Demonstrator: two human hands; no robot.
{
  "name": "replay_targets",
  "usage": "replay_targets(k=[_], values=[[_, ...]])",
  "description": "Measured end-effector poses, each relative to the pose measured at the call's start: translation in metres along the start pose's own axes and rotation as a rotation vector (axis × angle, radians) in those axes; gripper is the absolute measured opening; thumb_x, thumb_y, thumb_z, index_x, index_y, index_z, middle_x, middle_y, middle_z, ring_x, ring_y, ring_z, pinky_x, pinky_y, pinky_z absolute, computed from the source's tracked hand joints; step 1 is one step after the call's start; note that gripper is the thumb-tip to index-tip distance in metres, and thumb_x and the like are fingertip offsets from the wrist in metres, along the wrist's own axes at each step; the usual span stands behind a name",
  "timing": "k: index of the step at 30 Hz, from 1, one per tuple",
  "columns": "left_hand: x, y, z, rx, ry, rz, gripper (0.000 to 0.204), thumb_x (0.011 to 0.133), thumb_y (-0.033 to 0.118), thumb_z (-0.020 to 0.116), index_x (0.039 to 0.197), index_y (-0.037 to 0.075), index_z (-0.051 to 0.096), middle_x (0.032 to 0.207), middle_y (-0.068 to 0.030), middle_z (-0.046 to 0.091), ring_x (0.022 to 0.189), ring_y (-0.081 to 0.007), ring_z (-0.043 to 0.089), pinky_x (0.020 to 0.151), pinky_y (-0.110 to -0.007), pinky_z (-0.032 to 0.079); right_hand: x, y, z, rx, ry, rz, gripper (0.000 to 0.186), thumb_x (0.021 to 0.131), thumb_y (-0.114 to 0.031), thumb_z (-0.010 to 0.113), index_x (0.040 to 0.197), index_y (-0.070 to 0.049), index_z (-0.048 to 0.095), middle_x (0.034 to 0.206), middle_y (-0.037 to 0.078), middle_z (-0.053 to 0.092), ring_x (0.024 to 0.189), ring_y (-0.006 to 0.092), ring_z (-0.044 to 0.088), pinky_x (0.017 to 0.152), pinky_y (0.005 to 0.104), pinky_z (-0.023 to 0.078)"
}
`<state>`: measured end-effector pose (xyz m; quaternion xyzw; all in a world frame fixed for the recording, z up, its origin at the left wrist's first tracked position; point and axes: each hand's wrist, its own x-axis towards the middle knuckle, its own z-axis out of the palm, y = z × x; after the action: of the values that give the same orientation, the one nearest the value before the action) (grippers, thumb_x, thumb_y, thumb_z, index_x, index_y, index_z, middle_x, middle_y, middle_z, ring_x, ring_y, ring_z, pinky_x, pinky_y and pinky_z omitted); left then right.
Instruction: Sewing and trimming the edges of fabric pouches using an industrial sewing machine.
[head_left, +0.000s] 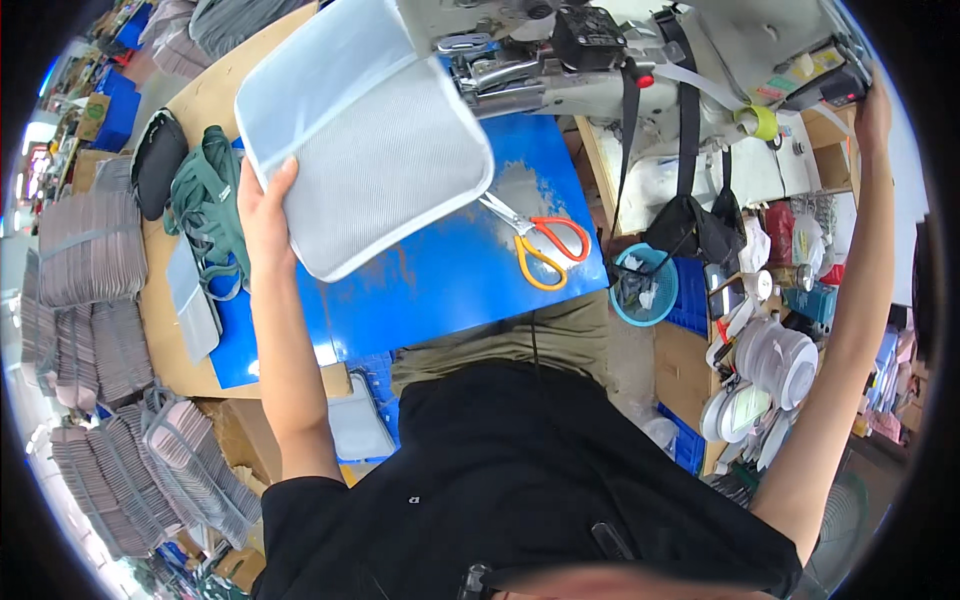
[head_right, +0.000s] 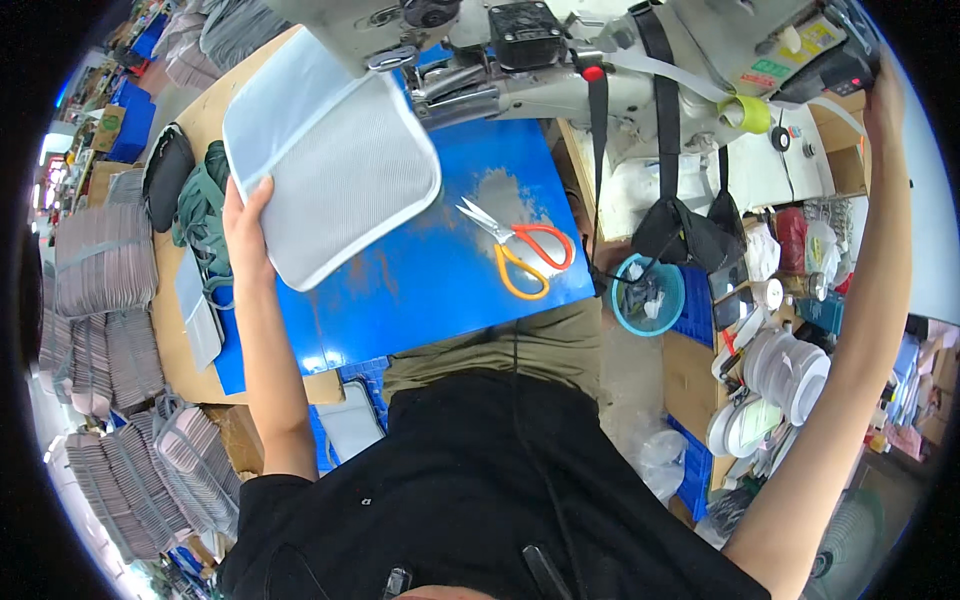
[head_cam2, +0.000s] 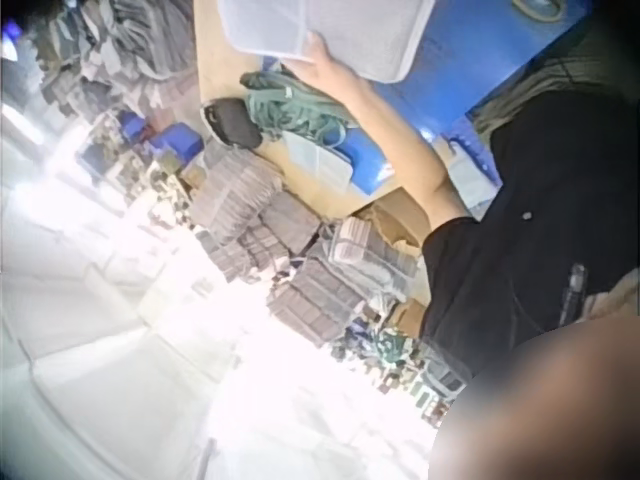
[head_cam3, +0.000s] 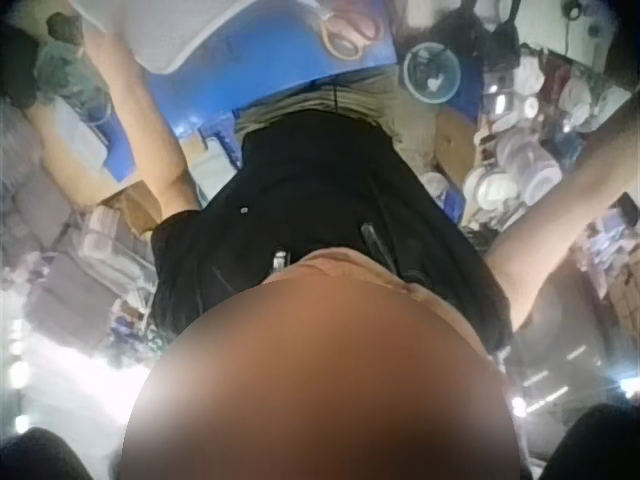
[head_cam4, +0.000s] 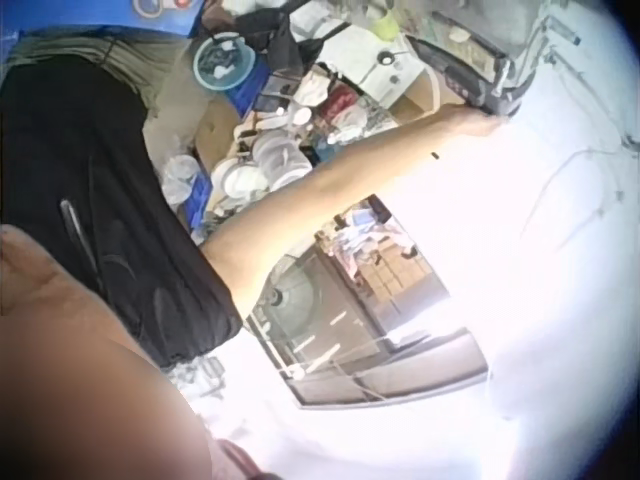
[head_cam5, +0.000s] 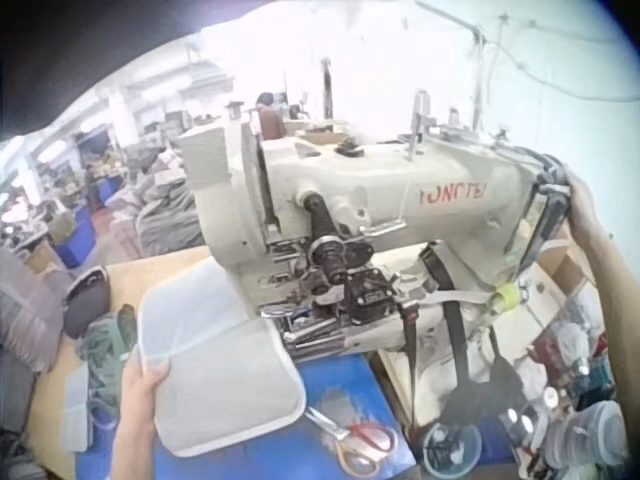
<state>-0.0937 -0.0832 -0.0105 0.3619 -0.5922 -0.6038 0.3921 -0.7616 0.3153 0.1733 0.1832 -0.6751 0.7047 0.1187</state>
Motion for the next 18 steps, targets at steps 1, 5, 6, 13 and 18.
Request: replay_targets(k=[1, 5, 6, 13, 18], values=[[-0.008, -0.013, -0.009, -0.048, 0.04, 0.025, 0.056, 0.094, 0.017, 0.072, 0.144, 0.001, 0.051, 0.13, -0.0111, 0.064, 0.116, -0.0197, 0.062, 0.1, -0.034, 0.048, -0.02, 0.002, -0.003, -0.113, 0.04, -0.064, 0.05, 0.105, -0.038, 0.061, 0.127, 0.007, 0.066, 0.12, 0.011, 0.072, 0.108, 0.0185, 0.067, 0.097, 0.0295, 0.049], [-0.049, -0.048, -0.06, -0.077, 0.166, 0.049, 0.058, 0.094, 0.012, 0.072, 0.146, 0.002, 0.048, 0.135, -0.0119, 0.062, 0.118, -0.0212, 0.062, 0.101, -0.035, 0.049, -0.196, 0.025, 0.007, -0.425, 0.109, -0.469, 0.043, 0.105, -0.028, 0.062, 0.13, 0.007, 0.065, 0.119, 0.014, 0.071, 0.108, 0.018, 0.064, 0.099, 0.0313, 0.047], [-0.053, -0.052, -0.062, -0.071, 0.202, 0.057, 0.059, 0.094, 0.012, 0.072, 0.147, 0.003, 0.047, 0.136, -0.0125, 0.062, 0.119, -0.0218, 0.062, 0.102, -0.036, 0.049, -0.257, 0.061, -0.001, -0.435, 0.041, -0.431, 0.033, 0.101, -0.017, 0.066, 0.127, 0.004, 0.067, 0.119, 0.013, 0.071, 0.106, 0.0183, 0.065, 0.096, 0.0328, 0.049], [-0.068, -0.053, -0.052, -0.201, 0.197, 0.06, 0.06, 0.093, 0.009, 0.074, 0.147, 0.002, 0.046, 0.133, -0.0116, 0.062, 0.119, -0.0205, 0.061, 0.103, -0.035, 0.048, -0.505, 0.079, 0.097, -0.667, -1.009, -0.389, 0.06, 0.081, -0.011, 0.083, 0.135, -0.006, 0.058, 0.104, 0.013, 0.068, 0.09, 0.0337, 0.067, 0.076, 0.0389, 0.056], [-0.066, -0.051, -0.047, -0.167, 0.215, 0.075, 0.059, 0.093, 0.009, 0.074, 0.145, 0.001, 0.047, 0.131, -0.0129, 0.063, 0.118, -0.0212, 0.062, 0.102, -0.035, 0.048, -0.495, 0.085, 0.099, -0.772, -1.276, 0.197, 0.084, 0.077, -0.005, 0.076, 0.153, 0.002, 0.04, 0.098, 0.014, 0.069, 0.076, 0.0276, 0.069, 0.07, 0.0368, 0.055]])
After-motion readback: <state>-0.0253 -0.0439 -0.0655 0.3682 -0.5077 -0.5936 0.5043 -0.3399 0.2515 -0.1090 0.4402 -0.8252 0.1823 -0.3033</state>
